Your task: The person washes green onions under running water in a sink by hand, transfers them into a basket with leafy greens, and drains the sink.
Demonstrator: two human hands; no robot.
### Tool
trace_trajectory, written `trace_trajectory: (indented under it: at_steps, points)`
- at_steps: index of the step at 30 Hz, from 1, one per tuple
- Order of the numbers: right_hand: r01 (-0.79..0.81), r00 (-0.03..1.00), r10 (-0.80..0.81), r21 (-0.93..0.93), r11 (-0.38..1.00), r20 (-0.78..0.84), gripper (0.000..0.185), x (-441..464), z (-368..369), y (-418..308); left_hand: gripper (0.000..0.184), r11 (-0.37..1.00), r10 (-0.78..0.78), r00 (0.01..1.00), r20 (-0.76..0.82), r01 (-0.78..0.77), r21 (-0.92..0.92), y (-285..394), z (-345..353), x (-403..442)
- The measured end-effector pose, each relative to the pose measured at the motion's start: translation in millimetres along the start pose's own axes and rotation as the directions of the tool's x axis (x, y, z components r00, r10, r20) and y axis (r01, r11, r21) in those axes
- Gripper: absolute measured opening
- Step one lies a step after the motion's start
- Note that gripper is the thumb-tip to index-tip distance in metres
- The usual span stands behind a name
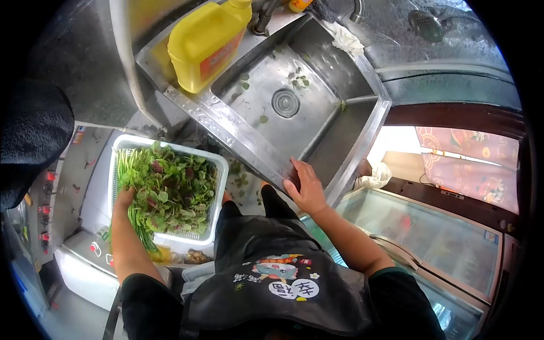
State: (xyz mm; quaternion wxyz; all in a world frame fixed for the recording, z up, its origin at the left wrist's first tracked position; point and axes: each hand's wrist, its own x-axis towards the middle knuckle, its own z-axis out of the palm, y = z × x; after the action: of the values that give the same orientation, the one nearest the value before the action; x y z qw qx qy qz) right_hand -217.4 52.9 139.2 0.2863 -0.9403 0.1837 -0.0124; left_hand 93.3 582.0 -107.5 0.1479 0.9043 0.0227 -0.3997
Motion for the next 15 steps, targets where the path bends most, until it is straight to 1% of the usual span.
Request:
trace_trajectory:
  at_steps: [2, 3, 5, 7, 9, 12, 13, 14, 15]
  points:
    - [0.004, 1.0, -0.004, 0.01, 1.0, -0.004, 0.059, -0.2, -0.4, -1.1, 0.059, 0.994, 0.092, 0.995, -0.032, -0.09, 0.063, -37.6, 14.1, 33.5]
    - [0.012, 1.0, -0.012, 0.014, 1.0, -0.009, 0.059, -0.5, -0.3, -1.2, 0.057, 0.996, 0.067, 0.998, -0.004, -0.067, 0.063, -33.7, 10.6, 29.9]
    - [0.032, 0.999, -0.031, 0.018, 0.999, -0.019, 0.059, -0.9, -0.5, -0.7, 0.054, 0.996, 0.04, 0.998, 0.039, -0.043, 0.08, -4.2, -5.9, 10.3]
    - [0.057, 0.998, -0.057, 0.016, 0.998, -0.031, 0.059, -0.5, -0.8, 0.4, 0.052, 0.99, 0.053, 0.997, 0.062, -0.06, 0.131, 43.5, -32.2, -29.6]
    - [0.076, 0.996, -0.074, 0.037, 0.996, -0.04, 0.059, 0.3, -2.3, 2.1, 0.053, 0.995, -0.013, 0.997, 0.072, 0.006, 0.095, 107.9, -64.2, -87.3]
    - [0.092, 0.995, -0.088, 0.068, 0.993, -0.052, 0.059, -2.0, -0.7, 5.3, 0.054, 0.998, -0.034, 0.998, 0.047, 0.037, -0.06, 154.4, -89.7, -131.2]
    - [0.098, 0.994, -0.094, 0.078, 0.992, -0.056, 0.059, -1.5, -0.5, 6.1, 0.052, 0.978, 0.179, 0.982, -0.061, -0.171, 0.116, 140.3, -88.2, -117.9]
    - [0.1, 0.994, -0.095, 0.107, 0.989, -0.05, 0.059, -1.3, -0.7, 6.3, 0.052, 0.958, 0.245, 0.964, -0.104, -0.224, 0.18, 125.1, -85.9, -108.6]
    - [0.1, 0.995, -0.095, 0.136, 0.986, -0.043, 0.058, -0.9, -1.5, 7.0, 0.051, 0.931, 0.311, 0.94, -0.14, -0.271, 0.246, 141.5, -92.6, -126.8]
